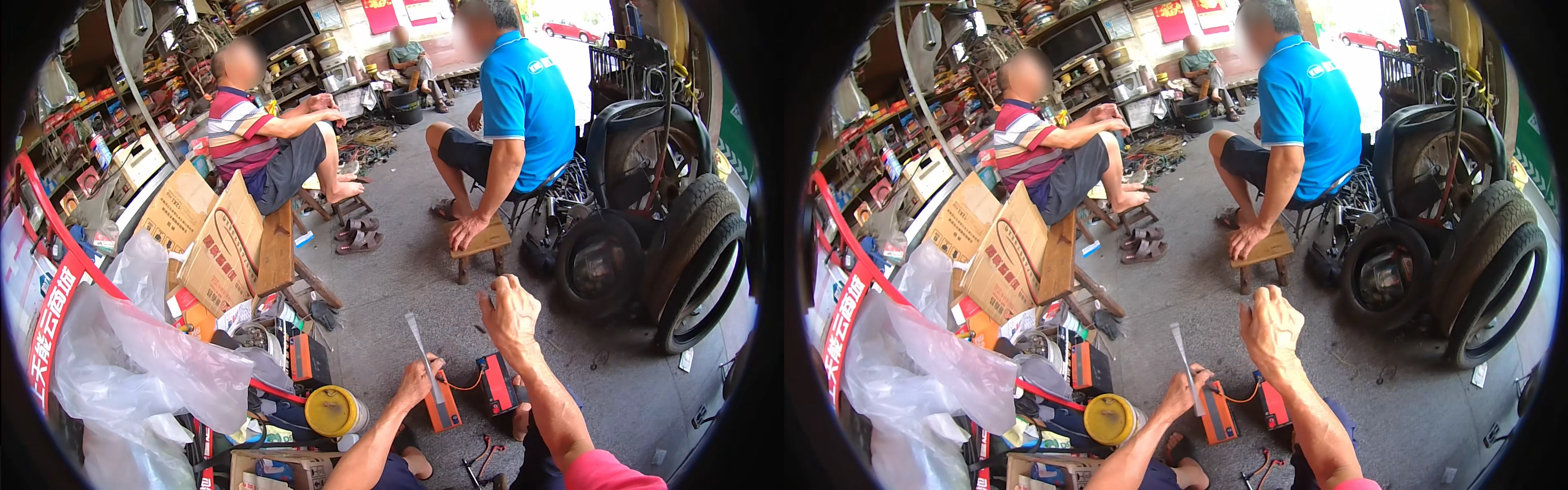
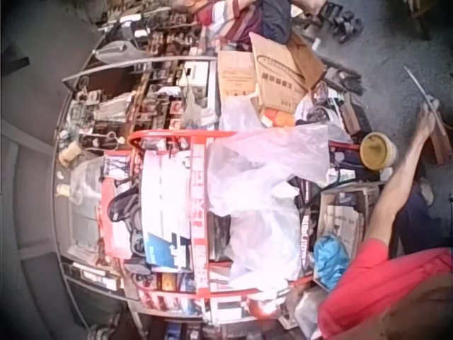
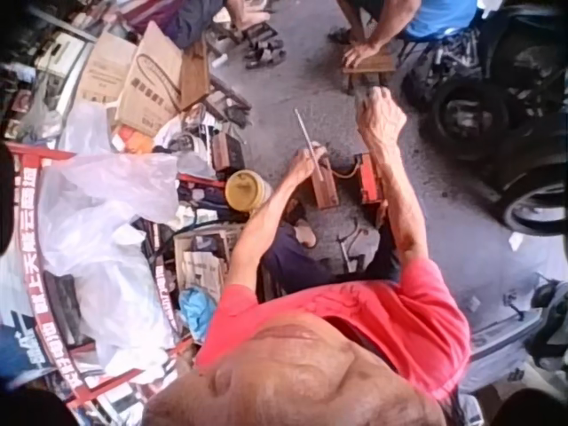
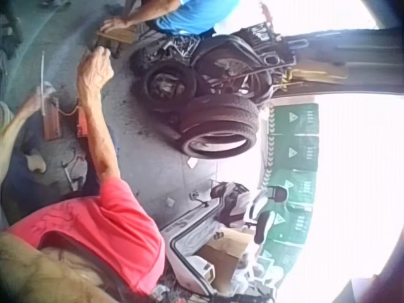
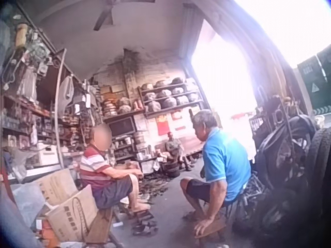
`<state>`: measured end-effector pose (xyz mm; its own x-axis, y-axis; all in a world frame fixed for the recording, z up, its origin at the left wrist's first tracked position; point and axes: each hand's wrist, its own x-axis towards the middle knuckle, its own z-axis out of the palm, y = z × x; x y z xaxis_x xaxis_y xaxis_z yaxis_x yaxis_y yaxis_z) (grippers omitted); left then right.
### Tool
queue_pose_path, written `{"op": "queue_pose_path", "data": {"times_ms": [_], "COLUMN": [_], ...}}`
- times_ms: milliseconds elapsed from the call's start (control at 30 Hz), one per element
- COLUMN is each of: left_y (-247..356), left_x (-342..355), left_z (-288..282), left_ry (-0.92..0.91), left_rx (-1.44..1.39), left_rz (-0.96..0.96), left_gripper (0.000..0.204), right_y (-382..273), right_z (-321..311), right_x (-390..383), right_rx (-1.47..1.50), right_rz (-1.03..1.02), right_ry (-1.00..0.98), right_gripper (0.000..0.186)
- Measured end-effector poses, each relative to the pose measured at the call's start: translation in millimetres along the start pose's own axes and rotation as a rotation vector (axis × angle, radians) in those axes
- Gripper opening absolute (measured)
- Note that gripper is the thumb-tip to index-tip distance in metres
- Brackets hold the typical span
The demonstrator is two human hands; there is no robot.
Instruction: The person sits on the floor and uses a metal rod to repeatedly tap and scrape the surface of two red and black batteries. The person holds the batteries steady with one hand while striking them with the rod in the other hand.
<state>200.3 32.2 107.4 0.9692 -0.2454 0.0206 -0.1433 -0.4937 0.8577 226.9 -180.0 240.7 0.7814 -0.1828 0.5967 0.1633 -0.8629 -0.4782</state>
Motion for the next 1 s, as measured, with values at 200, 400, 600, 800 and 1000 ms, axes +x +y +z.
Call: {"op": "queue_pose_path", "data": {"times_ms": [200,400,600,800,1000], "left_y": [-22.8,-45.0,-41.6,-31.2,-25.4], "left_x": [4.2,8.4,1.4,18.1,1.3], "left_z": [4.4,8.2,10.6,22.2,-1.9], "left_ry": [0.023,0.106,0.058,-0.023,0.079], "left_rx": [-0.175,-0.22,-0.515,-0.568,-0.365], "left_rz": [-0.074,0.037,0.165,-0.093,-0.097], "left_gripper": [0.029,0.02,0.014,0.027,0.029], "right_y": [-8.5,-29.6,-59.5,-48.2,-29.6], "right_z": [0.2,0.4,6.5,9.4,-17.7], "right_x": [-18.4,-26.1,-51.5,-62.8,-21.5], "right_rx": [0.187,0.396,0.375,0.443,-0.263], "right_rz": [-0.079,-0.307,-0.205,-0.524,-0.186], "right_ry": [-0.469,-0.93,-0.787,-1.087,-0.957], "right_gripper": [0.023,0.032,0.034,0.032,0.014]}}
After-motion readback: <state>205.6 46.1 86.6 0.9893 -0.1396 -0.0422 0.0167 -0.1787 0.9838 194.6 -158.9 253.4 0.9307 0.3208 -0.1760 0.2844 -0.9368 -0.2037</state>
